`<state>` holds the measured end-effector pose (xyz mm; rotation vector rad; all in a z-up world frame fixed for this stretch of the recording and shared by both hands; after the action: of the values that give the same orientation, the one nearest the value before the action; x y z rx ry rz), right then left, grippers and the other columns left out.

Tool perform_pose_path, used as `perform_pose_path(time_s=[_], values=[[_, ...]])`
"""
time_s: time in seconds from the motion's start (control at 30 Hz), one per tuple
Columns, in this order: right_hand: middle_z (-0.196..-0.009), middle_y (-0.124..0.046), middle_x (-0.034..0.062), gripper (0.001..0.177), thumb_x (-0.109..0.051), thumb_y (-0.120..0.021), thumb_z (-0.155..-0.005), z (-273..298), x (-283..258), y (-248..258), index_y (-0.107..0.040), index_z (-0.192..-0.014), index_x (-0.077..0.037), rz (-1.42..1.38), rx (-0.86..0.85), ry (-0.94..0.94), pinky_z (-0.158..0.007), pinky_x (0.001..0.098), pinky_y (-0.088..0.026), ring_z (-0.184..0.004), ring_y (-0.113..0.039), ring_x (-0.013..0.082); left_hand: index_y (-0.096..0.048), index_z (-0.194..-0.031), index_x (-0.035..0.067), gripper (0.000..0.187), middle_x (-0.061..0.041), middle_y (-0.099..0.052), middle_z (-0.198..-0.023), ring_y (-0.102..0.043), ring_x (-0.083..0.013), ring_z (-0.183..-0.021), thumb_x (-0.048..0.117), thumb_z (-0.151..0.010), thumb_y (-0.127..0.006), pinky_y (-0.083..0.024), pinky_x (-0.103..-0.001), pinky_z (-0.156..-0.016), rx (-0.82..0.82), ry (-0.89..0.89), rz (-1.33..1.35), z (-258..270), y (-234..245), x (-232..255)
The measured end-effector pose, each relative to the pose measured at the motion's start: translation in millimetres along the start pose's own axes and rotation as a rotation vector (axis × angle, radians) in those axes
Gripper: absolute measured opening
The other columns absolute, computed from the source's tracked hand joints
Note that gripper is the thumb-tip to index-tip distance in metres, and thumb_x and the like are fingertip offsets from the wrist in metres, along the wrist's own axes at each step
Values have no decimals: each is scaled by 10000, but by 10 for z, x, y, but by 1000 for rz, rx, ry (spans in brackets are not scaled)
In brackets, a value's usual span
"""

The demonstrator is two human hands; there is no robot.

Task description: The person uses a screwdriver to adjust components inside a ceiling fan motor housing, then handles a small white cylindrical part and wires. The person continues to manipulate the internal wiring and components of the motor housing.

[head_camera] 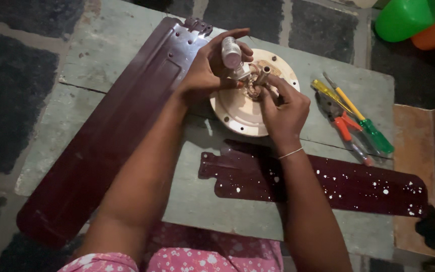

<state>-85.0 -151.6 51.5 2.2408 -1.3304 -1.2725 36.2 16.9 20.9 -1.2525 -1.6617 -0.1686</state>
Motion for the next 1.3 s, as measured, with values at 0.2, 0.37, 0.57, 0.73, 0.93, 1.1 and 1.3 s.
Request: perform_pose_path(time_s=[0.2, 0.37, 0.57, 0.73, 0.93, 1.1, 1.3], values=[[-935, -799, 98, 240, -35, -810, -866, 3, 31, 10, -781, -1104, -54, -23, -4, -47, -612, 273, -526, -648, -715, 139, -527, -1430, 55, 851, -49, -658, -1244, -659, -166, -1217, 11, -705, -970, -584, -338, -1122, 32, 8, -207, 29, -20, -7], [-991, -786, 113, 238, -47, -819, -881, 25, 9, 14, -761, -1112, -44, -29, 31, 43, -683, 290, -571, -760, -764, 182, -631, -1093, 71, 549, -4, -696, -1050, -673, -124, -1024, 42, -676, -986, -604, -298, -923, 232, 35, -399, 55, -48, -97], [-1014, -789, 112, 278, -26, -797, -865, 10, 99, 20, -770, -1140, -65, -34, 22, -7, -656, 301, -571, -743, -765, 188, -744, -1030, 84, 383, -14, -771, -1005, -726, -111, -937, 111, -742, -995, -618, -282, -829, 320, 71, -747, 127, -56, -57], [-1021, -788, 109, 316, -17, -790, -853, 66, 111, -8, -771, -1160, -89, -3, 37, 42, -678, 297, -586, -778, -767, 198, -769, -1181, 96, 463, -39, -783, -1122, -766, -141, -996, 117, -763, -968, -642, -303, -863, 293, 44, -873, 298, -158, 76], [-999, -789, 104, 294, -50, -803, -861, 49, 168, -19, -767, -1149, -93, -9, 31, -26, -642, 305, -573, -713, -762, 191, -601, -1429, 59, 699, -102, -661, -1258, -714, -196, -1134, 22, -805, -915, -627, -336, -1012, 359, -129, -623, 413, -317, 53], [-1045, -784, 128, 328, -24, -768, -828, 65, 124, -1, -767, -1149, -89, 54, 67, 87, -695, 322, -577, -744, -749, 232, -583, -1412, -4, 701, -144, -718, -1273, -760, -195, -1102, 15, -780, -887, -656, -326, -962, 492, 47, -495, 380, -215, -36], [-1005, -780, 118, 285, -55, -793, -859, 52, 170, -24, -758, -1141, -76, -1, 58, 16, -671, 317, -571, -769, -765, 226, -553, -1459, -52, 595, -159, -661, -1392, -668, -207, -1185, -54, -913, -788, -607, -354, -1046, 393, -37, -385, 358, -193, -59]])
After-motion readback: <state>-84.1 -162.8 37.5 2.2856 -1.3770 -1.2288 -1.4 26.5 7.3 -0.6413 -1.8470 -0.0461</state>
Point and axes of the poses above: each hand's wrist, its own z-axis away from the middle knuckle, its own y-axis out of the back of the hand, x = y × z, the point moved 3 cm from there along -z, towards the middle knuckle
